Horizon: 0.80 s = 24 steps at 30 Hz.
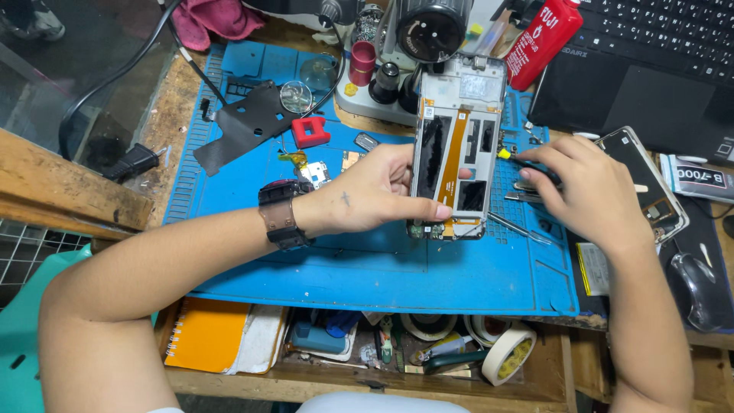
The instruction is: The person uses a wooden stick to clean a small electronic component, then uses tweezers to place it into a disassembled smartphone chassis. They continue to use tweezers to adjust internal connectors and components within the phone's frame.
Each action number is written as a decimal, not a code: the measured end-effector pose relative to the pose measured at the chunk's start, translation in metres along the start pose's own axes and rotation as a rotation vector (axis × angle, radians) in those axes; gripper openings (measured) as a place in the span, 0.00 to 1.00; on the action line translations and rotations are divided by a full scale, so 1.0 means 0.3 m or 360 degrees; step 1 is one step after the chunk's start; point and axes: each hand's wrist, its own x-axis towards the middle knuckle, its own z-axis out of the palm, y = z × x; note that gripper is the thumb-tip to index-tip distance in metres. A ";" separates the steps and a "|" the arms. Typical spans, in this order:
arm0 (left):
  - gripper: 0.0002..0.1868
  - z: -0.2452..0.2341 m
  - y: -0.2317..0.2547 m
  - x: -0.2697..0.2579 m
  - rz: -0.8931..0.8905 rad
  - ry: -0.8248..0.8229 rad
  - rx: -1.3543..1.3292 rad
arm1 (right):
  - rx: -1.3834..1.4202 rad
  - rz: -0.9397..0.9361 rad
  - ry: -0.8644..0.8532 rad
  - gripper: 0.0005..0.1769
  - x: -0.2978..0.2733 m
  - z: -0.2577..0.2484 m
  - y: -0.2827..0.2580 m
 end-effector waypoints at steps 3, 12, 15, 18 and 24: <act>0.31 -0.013 0.002 0.001 -0.0027 0.0014 -0.0025 | 0.0306 -0.0146 0.0067 0.13 -0.005 -0.022 -0.028; 0.31 -0.021 0.013 0.008 -0.0058 0.0071 0.0086 | 0.0471 -0.0252 -0.0454 0.09 -0.007 -0.002 -0.079; 0.31 -0.021 0.014 0.007 -0.0089 0.0084 0.0108 | 0.0491 -0.0086 -0.0619 0.08 -0.015 0.007 -0.066; 0.31 -0.026 0.016 0.006 -0.0076 0.0088 0.0118 | 0.0634 0.0182 -0.0605 0.10 -0.043 -0.020 -0.035; 0.31 -0.007 0.004 0.001 -0.0057 0.0060 0.0031 | 0.1541 0.0299 0.0060 0.19 -0.091 -0.081 0.041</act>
